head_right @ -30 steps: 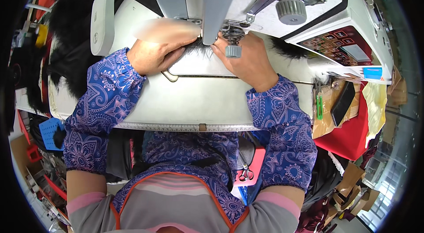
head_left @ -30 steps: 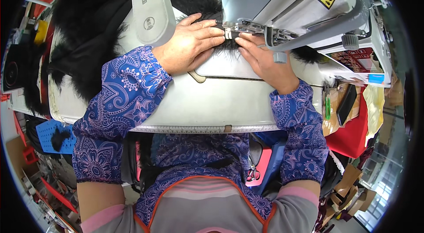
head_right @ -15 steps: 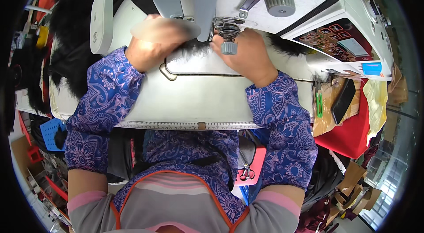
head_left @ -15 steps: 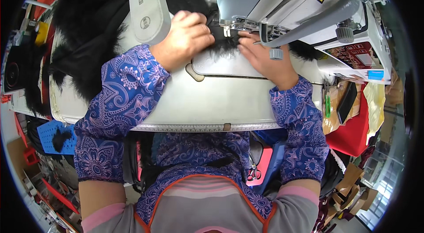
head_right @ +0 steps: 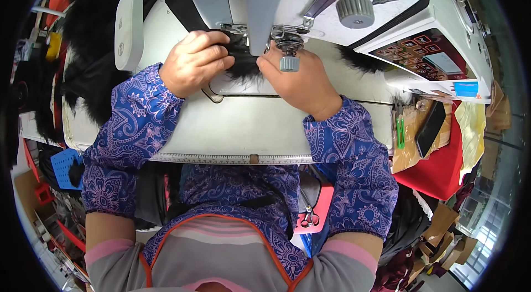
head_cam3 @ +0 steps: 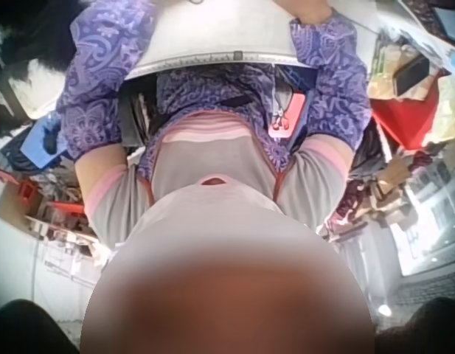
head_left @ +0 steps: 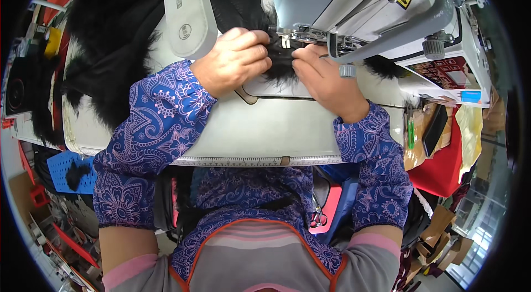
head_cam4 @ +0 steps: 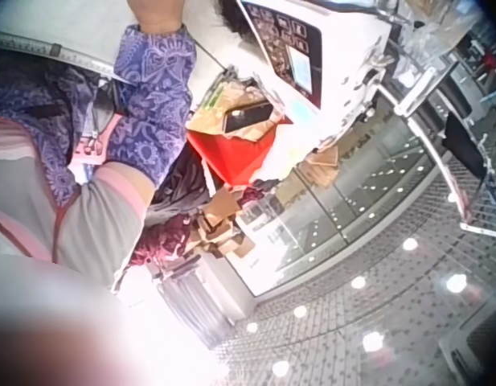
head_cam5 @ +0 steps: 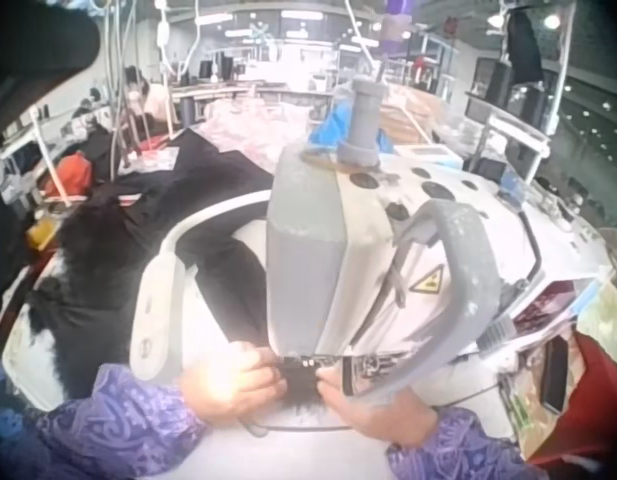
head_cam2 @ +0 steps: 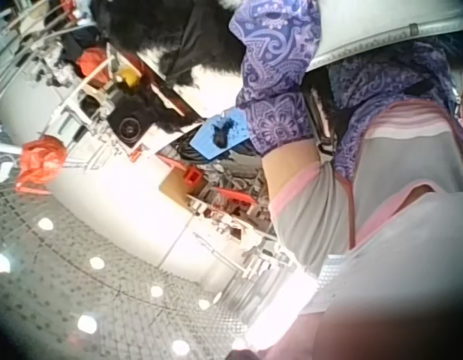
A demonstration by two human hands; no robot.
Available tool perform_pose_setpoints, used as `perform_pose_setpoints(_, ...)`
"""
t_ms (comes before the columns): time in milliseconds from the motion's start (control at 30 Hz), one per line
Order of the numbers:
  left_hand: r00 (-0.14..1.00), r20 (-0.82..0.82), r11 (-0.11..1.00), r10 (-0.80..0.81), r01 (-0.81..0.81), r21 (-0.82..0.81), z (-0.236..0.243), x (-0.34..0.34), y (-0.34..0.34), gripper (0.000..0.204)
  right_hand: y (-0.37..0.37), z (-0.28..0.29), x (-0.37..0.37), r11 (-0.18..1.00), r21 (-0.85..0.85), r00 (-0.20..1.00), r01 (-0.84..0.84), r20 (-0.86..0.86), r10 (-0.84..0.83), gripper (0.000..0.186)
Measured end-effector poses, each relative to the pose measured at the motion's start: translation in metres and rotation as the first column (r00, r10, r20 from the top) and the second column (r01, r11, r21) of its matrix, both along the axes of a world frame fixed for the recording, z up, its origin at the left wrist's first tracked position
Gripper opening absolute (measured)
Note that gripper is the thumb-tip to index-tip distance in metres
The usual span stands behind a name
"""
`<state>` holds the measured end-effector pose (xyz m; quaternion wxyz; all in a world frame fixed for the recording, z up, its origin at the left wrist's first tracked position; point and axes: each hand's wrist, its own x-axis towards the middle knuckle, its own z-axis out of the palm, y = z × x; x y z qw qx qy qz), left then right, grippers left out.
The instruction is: Sewing black fur material using an industrial sewing machine to create pompoms or apparel accessories.
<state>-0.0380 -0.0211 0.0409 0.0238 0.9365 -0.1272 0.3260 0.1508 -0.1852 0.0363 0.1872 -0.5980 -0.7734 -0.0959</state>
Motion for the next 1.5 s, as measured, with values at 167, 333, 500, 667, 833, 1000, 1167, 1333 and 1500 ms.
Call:
perform_pose_setpoints(167, 0.995, -0.066, 0.996, -0.071, 0.067, -0.058, -0.002, 0.001, 0.000, 0.026, 0.002, 0.001, 0.001, 0.986, 0.030, 0.983, -0.166, -0.069, 0.168, 0.022)
perform_pose_setpoints(333, 0.995, -0.086, 0.983, 0.041, -0.055, -0.173, 0.002, 0.002, -0.007, 0.025, 0.004, -0.003, -0.002, 0.989, 0.030, 0.985, -0.146, -0.083, 0.148, 0.024)
perform_pose_setpoints(500, 0.995, -0.080, 0.989, 0.060, -0.070, -0.133, 0.002, 0.005, 0.001, 0.025, 0.005, -0.003, -0.009, 0.996, 0.043, 0.994, -0.078, -0.077, 0.081, 0.026)
perform_pose_setpoints(667, 0.990, -0.106, 0.981, 0.090, -0.107, -0.163, 0.005, 0.003, 0.005, 0.029, 0.004, 0.002, -0.009, 0.994, 0.056, 0.991, -0.097, -0.091, 0.102, 0.027)
perform_pose_setpoints(833, 0.985, -0.170, 0.979, 0.008, -0.042, -0.197, 0.006, 0.001, 0.005, 0.028, 0.002, 0.002, -0.013, 0.997, 0.075, 0.997, -0.015, -0.078, 0.021, 0.026)
perform_pose_setpoints(1000, 0.990, -0.108, 0.974, -0.092, 0.067, -0.217, 0.004, 0.003, 0.001, 0.022, 0.004, 0.000, -0.011, 0.997, 0.078, 0.998, -0.025, -0.054, 0.029, 0.020)
perform_pose_setpoints(1167, 0.985, -0.159, 0.985, -0.070, 0.043, -0.166, 0.005, 0.002, 0.003, 0.030, 0.000, -0.001, -0.010, 1.000, -0.005, 0.997, -0.001, -0.081, 0.001, 0.015)
perform_pose_setpoints(1333, 0.991, -0.134, 0.964, 0.020, -0.055, -0.261, 0.005, 0.000, 0.001, 0.035, -0.002, 0.003, -0.013, 1.000, -0.016, 0.996, 0.027, -0.084, -0.028, 0.015)
perform_pose_setpoints(1500, 0.996, -0.078, 0.969, -0.043, 0.023, -0.245, -0.003, 0.002, 0.002, 0.028, -0.001, 0.006, -0.012, 0.998, 0.054, 0.997, 0.012, -0.079, -0.008, 0.015)
